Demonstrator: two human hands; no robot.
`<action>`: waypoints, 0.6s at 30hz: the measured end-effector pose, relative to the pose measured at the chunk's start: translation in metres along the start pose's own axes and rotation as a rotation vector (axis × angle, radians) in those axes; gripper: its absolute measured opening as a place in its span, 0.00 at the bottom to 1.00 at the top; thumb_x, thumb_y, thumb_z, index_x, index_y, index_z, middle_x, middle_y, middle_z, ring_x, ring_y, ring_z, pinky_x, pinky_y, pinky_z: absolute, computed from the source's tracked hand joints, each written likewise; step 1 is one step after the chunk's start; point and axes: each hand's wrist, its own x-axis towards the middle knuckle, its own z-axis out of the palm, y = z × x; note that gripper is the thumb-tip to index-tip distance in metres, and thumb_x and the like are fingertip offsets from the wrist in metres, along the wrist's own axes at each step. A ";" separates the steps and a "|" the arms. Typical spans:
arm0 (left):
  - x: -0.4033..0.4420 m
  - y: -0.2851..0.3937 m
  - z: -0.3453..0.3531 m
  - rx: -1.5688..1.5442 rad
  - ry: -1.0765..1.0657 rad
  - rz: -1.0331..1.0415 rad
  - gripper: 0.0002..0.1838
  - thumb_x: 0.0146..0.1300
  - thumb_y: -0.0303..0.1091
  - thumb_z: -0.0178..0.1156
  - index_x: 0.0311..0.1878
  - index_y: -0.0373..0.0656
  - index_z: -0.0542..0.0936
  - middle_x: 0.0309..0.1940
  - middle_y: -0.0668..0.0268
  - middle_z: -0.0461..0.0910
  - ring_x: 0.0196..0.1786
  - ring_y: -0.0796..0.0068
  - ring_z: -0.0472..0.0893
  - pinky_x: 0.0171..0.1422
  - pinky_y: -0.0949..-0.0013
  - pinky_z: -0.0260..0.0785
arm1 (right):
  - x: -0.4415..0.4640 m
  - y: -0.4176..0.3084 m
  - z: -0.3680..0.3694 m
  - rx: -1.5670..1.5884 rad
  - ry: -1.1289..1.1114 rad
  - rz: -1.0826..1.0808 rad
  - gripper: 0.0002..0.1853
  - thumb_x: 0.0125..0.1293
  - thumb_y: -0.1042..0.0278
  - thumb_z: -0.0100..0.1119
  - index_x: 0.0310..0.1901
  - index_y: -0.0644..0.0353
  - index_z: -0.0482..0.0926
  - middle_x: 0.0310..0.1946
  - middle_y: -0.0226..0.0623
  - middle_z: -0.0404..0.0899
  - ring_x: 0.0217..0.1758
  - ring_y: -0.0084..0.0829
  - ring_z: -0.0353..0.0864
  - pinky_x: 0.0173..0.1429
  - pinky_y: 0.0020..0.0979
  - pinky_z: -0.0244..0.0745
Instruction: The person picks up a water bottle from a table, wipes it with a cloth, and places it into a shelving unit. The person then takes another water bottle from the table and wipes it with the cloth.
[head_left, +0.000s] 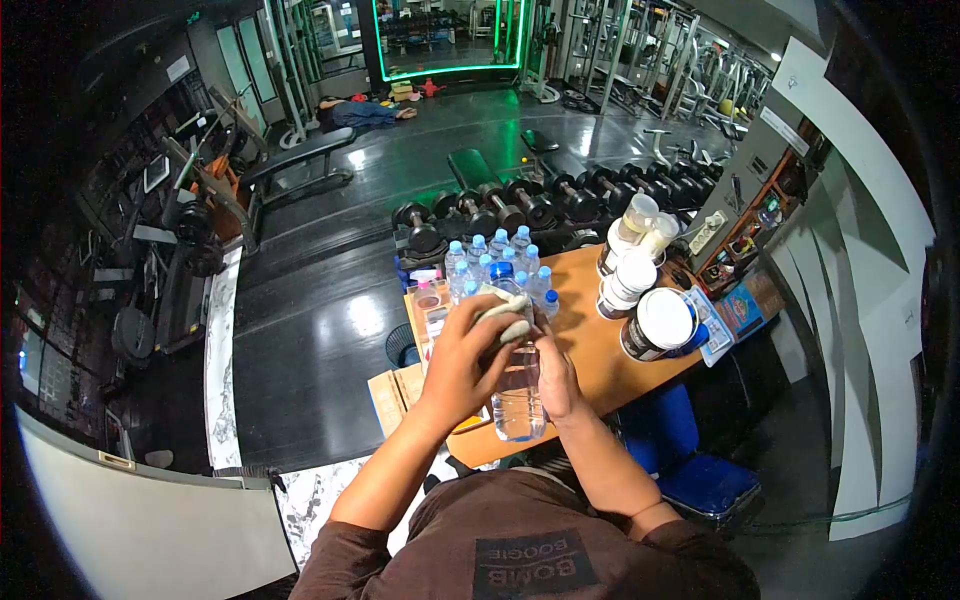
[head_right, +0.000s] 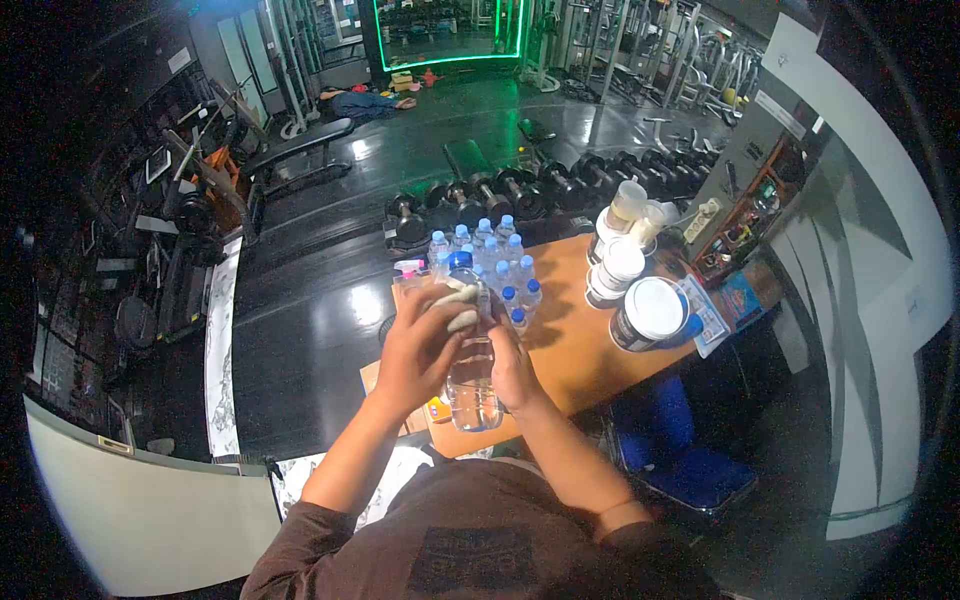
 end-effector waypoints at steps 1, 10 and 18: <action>0.001 -0.007 0.001 -0.001 0.032 -0.027 0.20 0.65 0.23 0.71 0.60 0.41 0.84 0.61 0.50 0.79 0.63 0.46 0.81 0.67 0.54 0.74 | 0.001 0.003 0.000 -0.016 -0.003 -0.030 0.27 0.87 0.58 0.38 0.80 0.59 0.64 0.66 0.38 0.78 0.68 0.29 0.79 0.72 0.33 0.76; 0.006 -0.016 0.001 0.019 0.044 -0.110 0.19 0.66 0.22 0.67 0.61 0.41 0.85 0.64 0.50 0.77 0.66 0.49 0.80 0.70 0.58 0.73 | 0.001 0.003 0.007 -0.207 -0.030 -0.130 0.27 0.86 0.59 0.37 0.79 0.61 0.64 0.65 0.40 0.78 0.68 0.28 0.77 0.74 0.32 0.72; -0.026 0.008 0.008 -0.037 0.004 -0.048 0.23 0.59 0.20 0.71 0.60 0.43 0.85 0.60 0.49 0.79 0.61 0.44 0.81 0.68 0.51 0.73 | 0.007 0.005 -0.003 -0.105 0.092 -0.093 0.25 0.87 0.56 0.37 0.77 0.58 0.66 0.56 0.35 0.82 0.53 0.26 0.86 0.57 0.30 0.84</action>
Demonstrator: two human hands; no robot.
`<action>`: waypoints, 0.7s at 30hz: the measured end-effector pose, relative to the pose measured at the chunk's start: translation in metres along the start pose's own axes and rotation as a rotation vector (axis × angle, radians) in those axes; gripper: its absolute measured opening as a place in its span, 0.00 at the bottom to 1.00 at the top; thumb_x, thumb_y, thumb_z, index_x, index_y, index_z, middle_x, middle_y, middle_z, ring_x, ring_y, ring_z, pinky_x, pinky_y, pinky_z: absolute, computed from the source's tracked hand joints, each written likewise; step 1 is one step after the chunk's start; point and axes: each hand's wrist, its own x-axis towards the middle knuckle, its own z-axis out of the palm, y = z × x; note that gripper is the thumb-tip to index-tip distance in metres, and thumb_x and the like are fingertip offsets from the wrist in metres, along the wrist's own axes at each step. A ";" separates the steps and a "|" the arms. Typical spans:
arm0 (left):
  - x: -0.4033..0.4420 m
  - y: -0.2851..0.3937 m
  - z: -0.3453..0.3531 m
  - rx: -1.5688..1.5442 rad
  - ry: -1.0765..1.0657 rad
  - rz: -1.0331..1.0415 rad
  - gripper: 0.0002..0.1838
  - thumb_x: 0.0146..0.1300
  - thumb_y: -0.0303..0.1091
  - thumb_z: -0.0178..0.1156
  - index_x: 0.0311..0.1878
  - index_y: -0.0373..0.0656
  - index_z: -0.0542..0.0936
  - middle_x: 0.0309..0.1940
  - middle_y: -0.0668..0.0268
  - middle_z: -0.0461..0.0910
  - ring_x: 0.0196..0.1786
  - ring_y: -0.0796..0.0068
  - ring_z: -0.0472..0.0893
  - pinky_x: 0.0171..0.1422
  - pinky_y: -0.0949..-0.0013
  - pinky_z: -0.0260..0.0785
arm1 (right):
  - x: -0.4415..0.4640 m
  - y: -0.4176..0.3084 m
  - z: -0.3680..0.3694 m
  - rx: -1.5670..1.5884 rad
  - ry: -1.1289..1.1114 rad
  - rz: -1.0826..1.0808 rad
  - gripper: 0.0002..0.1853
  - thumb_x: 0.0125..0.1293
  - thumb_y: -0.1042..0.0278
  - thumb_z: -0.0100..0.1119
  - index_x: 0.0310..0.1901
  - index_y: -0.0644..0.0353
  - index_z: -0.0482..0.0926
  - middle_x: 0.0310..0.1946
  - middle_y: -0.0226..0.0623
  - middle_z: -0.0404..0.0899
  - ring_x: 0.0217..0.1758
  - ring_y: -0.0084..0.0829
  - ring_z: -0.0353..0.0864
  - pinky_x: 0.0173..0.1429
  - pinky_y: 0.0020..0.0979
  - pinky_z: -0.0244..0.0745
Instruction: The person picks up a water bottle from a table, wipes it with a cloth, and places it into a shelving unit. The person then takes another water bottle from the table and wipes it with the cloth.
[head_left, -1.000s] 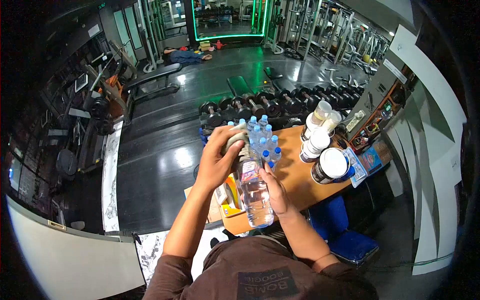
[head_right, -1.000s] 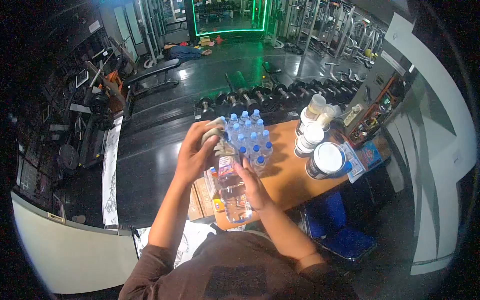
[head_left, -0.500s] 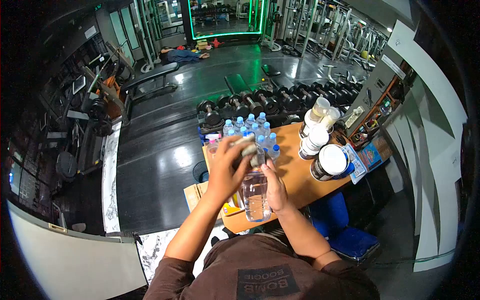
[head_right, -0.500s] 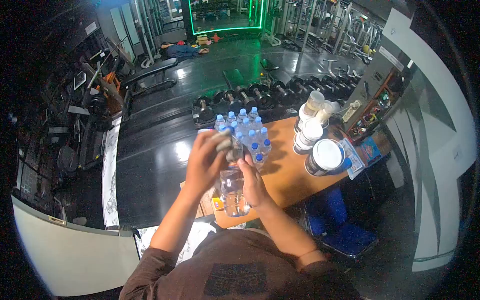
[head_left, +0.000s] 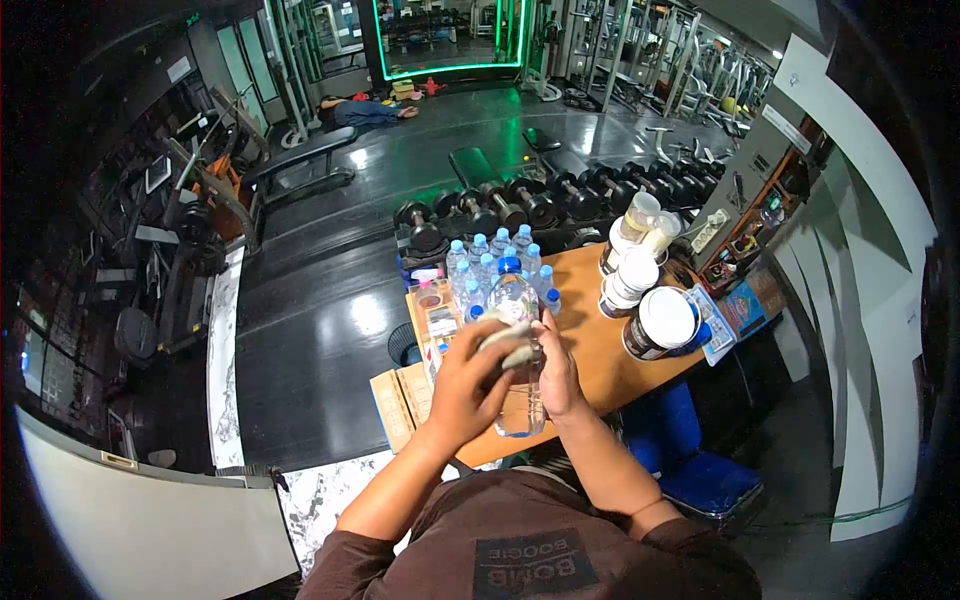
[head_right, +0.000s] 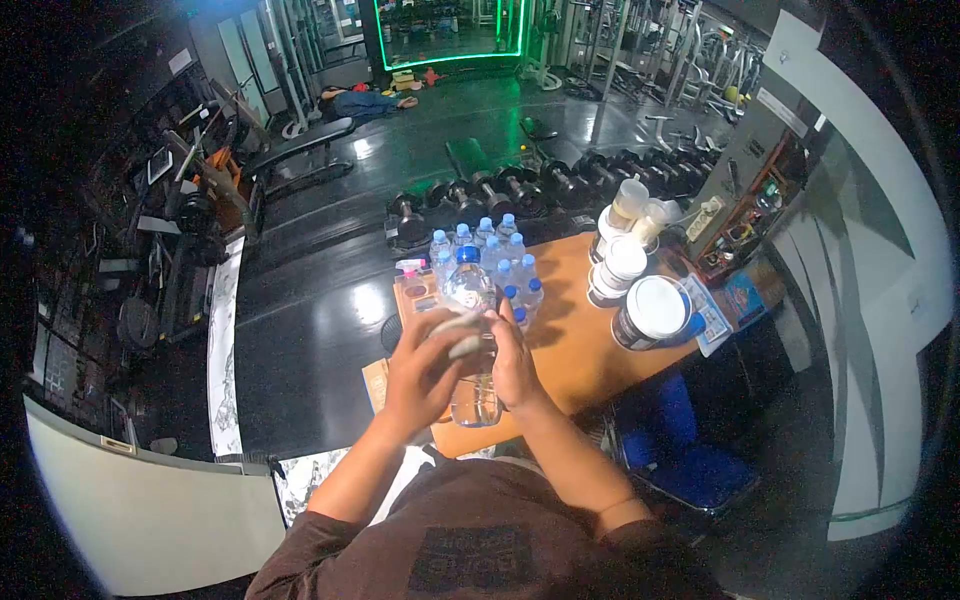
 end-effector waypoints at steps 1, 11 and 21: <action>0.004 -0.008 0.002 0.021 0.061 0.002 0.24 0.59 0.19 0.70 0.60 0.42 0.85 0.59 0.49 0.79 0.61 0.44 0.81 0.67 0.53 0.74 | 0.006 0.021 -0.010 -0.066 0.003 -0.089 0.25 0.87 0.57 0.38 0.76 0.60 0.67 0.58 0.36 0.82 0.55 0.26 0.85 0.61 0.31 0.82; -0.007 0.018 -0.002 -0.019 -0.002 -0.107 0.21 0.61 0.18 0.69 0.58 0.42 0.86 0.58 0.51 0.80 0.60 0.48 0.83 0.64 0.56 0.75 | -0.010 -0.025 0.006 0.052 -0.055 0.066 0.22 0.86 0.54 0.40 0.72 0.53 0.69 0.53 0.33 0.84 0.51 0.27 0.88 0.53 0.34 0.87; 0.014 0.004 -0.005 -0.048 0.107 -0.087 0.24 0.55 0.12 0.66 0.56 0.41 0.87 0.57 0.52 0.80 0.58 0.50 0.85 0.61 0.61 0.78 | -0.009 -0.007 0.022 0.023 0.097 -0.114 0.21 0.87 0.56 0.38 0.71 0.54 0.71 0.56 0.33 0.82 0.52 0.26 0.87 0.52 0.29 0.86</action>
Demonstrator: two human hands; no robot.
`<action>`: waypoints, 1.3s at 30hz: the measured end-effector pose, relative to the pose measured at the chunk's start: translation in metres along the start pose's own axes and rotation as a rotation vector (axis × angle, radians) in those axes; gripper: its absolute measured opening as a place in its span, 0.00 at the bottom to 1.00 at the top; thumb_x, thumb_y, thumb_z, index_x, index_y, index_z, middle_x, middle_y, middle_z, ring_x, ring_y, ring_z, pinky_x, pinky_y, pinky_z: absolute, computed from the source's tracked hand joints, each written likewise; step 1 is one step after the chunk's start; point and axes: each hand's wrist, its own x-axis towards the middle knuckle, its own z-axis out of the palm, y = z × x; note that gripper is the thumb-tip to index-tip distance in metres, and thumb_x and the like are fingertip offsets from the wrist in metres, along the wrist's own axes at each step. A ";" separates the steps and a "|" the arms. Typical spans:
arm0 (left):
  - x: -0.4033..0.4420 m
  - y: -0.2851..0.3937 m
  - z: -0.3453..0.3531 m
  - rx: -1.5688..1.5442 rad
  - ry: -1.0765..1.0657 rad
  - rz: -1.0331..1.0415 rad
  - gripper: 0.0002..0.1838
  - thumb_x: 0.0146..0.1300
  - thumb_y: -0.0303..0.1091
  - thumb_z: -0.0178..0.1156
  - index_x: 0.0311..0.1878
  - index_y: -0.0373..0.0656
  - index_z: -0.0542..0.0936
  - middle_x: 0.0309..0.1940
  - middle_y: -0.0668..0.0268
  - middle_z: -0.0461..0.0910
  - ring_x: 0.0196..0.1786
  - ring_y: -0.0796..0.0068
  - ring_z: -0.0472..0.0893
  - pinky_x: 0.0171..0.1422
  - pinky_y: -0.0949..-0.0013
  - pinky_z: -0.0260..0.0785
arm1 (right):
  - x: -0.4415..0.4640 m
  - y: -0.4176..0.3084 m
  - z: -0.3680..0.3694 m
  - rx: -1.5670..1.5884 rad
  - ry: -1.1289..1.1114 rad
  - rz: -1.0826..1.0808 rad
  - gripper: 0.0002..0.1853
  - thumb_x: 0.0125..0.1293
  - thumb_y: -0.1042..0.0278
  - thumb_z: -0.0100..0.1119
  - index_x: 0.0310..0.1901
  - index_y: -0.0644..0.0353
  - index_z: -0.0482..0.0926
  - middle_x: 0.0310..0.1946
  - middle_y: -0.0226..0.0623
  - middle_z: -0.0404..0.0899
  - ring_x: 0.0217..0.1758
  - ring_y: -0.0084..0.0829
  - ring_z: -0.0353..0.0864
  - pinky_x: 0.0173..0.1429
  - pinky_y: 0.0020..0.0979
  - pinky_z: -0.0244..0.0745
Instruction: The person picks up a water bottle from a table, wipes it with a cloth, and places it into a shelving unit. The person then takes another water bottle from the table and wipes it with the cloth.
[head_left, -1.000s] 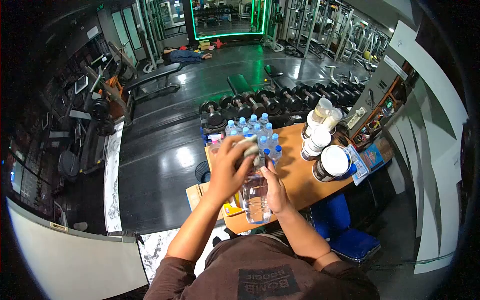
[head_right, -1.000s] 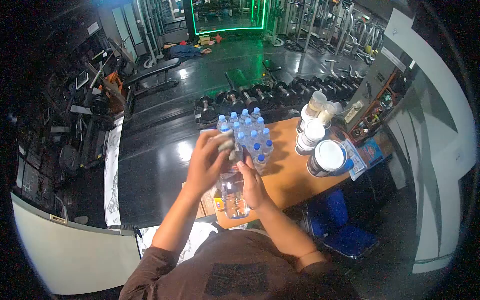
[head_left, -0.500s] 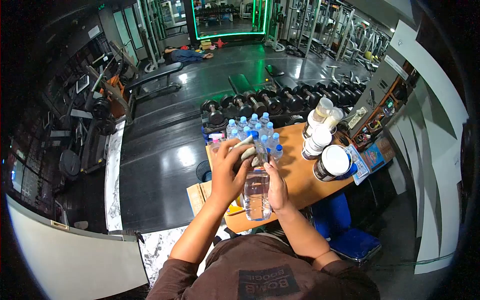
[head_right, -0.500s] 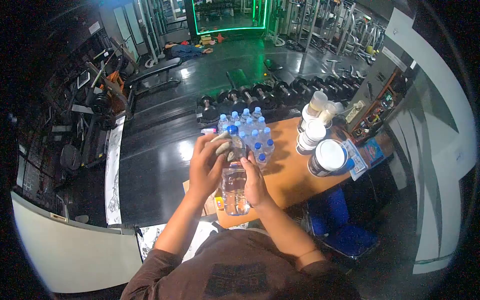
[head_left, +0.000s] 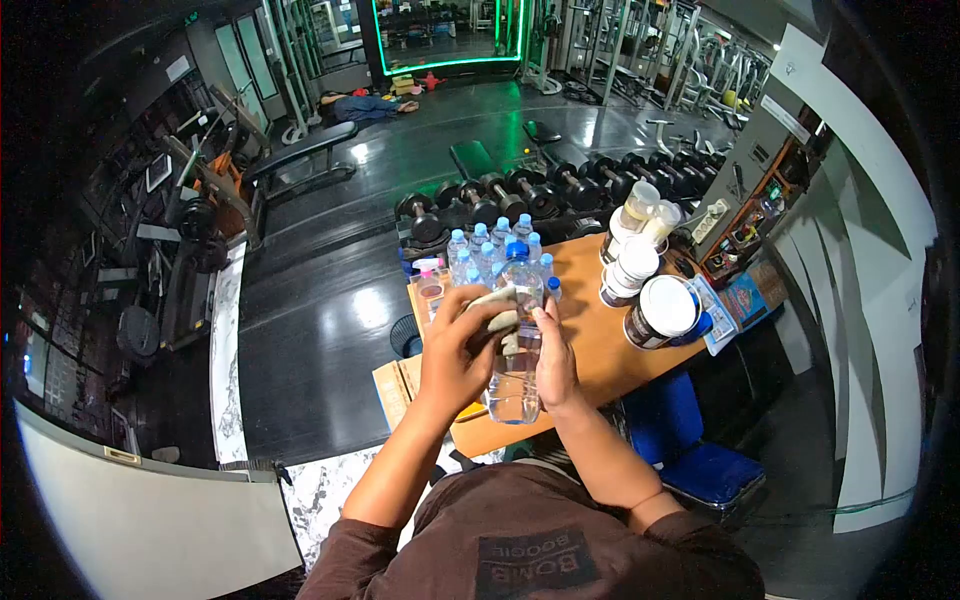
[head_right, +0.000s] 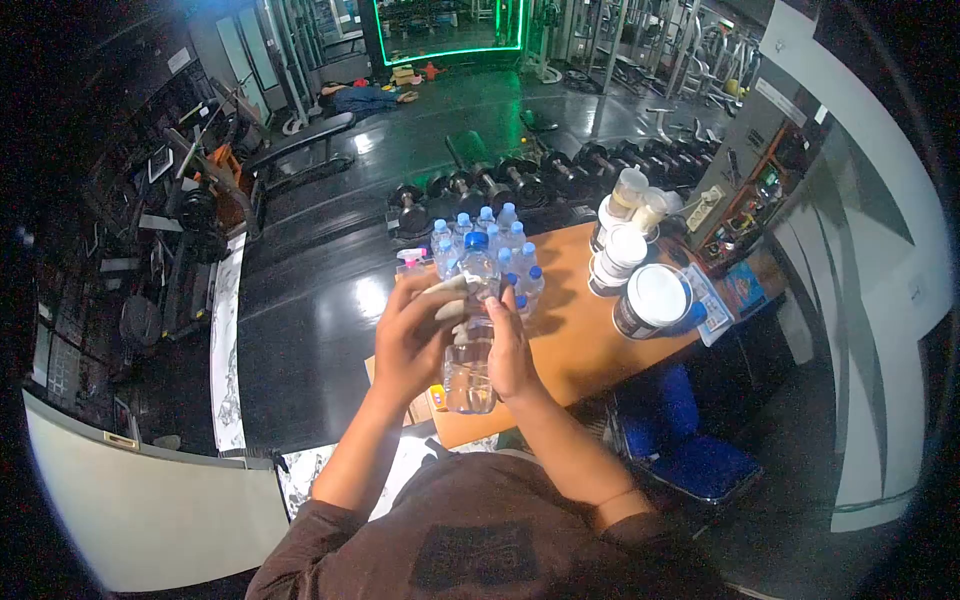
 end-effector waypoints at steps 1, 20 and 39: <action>-0.001 0.001 -0.001 0.001 0.002 0.002 0.24 0.55 0.12 0.66 0.56 0.41 0.87 0.57 0.52 0.80 0.58 0.50 0.85 0.61 0.61 0.78 | -0.002 -0.002 0.001 0.000 -0.002 -0.002 0.21 0.87 0.56 0.38 0.71 0.54 0.71 0.56 0.33 0.82 0.52 0.26 0.87 0.52 0.29 0.86; -0.021 0.000 0.008 -0.246 -0.054 -0.186 0.20 0.58 0.13 0.67 0.54 0.39 0.89 0.59 0.57 0.80 0.62 0.62 0.82 0.67 0.63 0.76 | -0.006 0.002 -0.012 0.010 -0.046 -0.006 0.19 0.87 0.59 0.39 0.71 0.53 0.69 0.58 0.37 0.80 0.58 0.31 0.85 0.62 0.37 0.84; -0.037 0.002 -0.001 -0.143 -0.160 -0.043 0.17 0.65 0.21 0.70 0.57 0.40 0.88 0.60 0.54 0.78 0.64 0.55 0.80 0.71 0.58 0.72 | 0.003 -0.012 -0.011 0.053 0.025 -0.012 0.23 0.86 0.54 0.39 0.73 0.55 0.67 0.62 0.40 0.79 0.61 0.34 0.86 0.64 0.39 0.85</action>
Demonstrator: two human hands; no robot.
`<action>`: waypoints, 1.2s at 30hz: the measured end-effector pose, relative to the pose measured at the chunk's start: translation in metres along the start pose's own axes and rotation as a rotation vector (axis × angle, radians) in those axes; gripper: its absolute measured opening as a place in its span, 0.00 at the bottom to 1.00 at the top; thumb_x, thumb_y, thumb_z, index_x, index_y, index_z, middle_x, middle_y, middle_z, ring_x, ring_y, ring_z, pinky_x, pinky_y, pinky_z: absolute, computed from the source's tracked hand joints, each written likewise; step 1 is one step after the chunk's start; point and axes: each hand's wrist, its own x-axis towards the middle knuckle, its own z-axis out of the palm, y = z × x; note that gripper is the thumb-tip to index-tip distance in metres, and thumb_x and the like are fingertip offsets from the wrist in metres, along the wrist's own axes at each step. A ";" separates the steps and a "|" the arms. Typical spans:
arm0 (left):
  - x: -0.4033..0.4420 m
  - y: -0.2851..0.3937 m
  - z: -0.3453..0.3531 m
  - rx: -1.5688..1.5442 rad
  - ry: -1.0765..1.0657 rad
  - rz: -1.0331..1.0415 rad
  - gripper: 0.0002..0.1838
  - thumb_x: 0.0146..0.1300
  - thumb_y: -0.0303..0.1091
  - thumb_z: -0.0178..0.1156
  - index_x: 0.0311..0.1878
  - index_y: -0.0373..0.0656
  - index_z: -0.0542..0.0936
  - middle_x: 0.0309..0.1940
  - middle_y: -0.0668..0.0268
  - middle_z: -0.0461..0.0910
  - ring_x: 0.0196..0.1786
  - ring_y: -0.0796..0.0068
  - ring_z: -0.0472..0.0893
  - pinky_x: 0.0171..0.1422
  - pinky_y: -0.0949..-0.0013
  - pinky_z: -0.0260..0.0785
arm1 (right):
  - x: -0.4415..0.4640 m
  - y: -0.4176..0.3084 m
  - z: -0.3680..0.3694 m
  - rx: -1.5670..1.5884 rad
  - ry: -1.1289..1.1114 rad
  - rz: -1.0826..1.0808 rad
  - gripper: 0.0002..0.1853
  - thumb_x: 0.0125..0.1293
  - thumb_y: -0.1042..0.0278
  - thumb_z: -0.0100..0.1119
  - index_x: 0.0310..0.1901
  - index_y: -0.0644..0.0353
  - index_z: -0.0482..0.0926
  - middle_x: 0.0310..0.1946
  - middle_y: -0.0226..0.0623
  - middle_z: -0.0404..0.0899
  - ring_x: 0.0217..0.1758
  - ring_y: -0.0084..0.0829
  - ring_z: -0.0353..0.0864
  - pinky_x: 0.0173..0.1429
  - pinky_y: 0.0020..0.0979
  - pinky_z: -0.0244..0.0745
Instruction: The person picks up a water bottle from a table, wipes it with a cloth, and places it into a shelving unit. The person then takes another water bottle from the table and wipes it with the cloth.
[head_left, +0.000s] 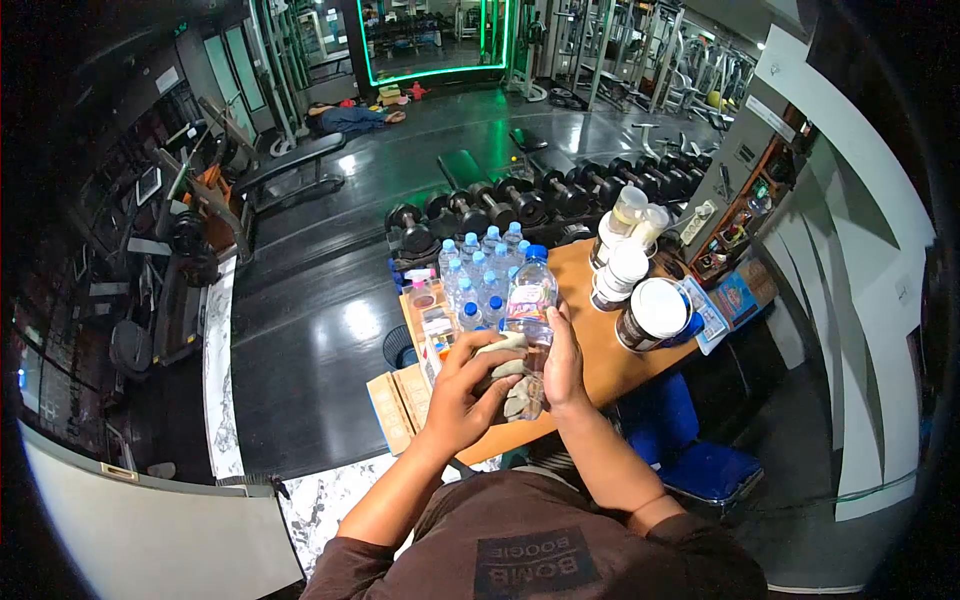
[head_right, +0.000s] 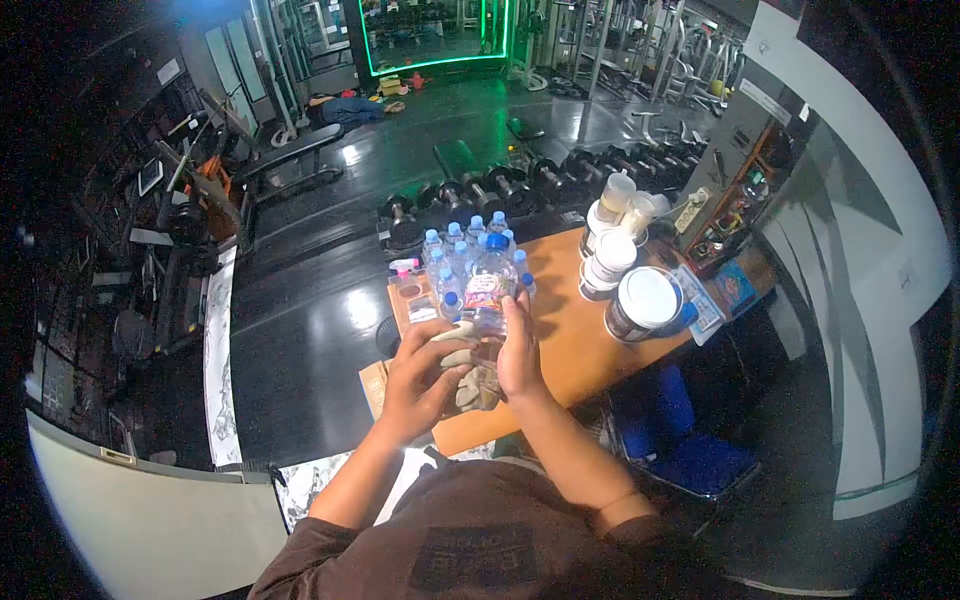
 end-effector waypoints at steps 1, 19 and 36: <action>-0.002 0.002 0.000 -0.022 0.003 -0.005 0.16 0.65 0.22 0.70 0.56 0.39 0.88 0.60 0.54 0.78 0.64 0.56 0.79 0.71 0.59 0.70 | 0.001 0.001 -0.002 0.027 0.006 0.005 0.23 0.86 0.53 0.40 0.73 0.55 0.67 0.62 0.40 0.79 0.60 0.34 0.86 0.63 0.38 0.85; -0.024 -0.025 -0.008 -0.424 0.185 -0.247 0.12 0.76 0.33 0.66 0.55 0.37 0.85 0.57 0.58 0.80 0.62 0.66 0.79 0.70 0.63 0.68 | -0.003 -0.016 -0.010 0.377 -0.068 0.352 0.26 0.79 0.46 0.57 0.61 0.64 0.78 0.44 0.46 0.89 0.47 0.41 0.91 0.53 0.47 0.90; 0.071 -0.026 -0.030 0.218 0.017 -0.023 0.14 0.75 0.32 0.65 0.59 0.41 0.88 0.60 0.58 0.81 0.64 0.56 0.76 0.73 0.58 0.66 | -0.021 0.009 -0.008 0.212 -0.344 0.411 0.24 0.84 0.58 0.52 0.74 0.57 0.70 0.59 0.37 0.82 0.55 0.33 0.88 0.57 0.36 0.88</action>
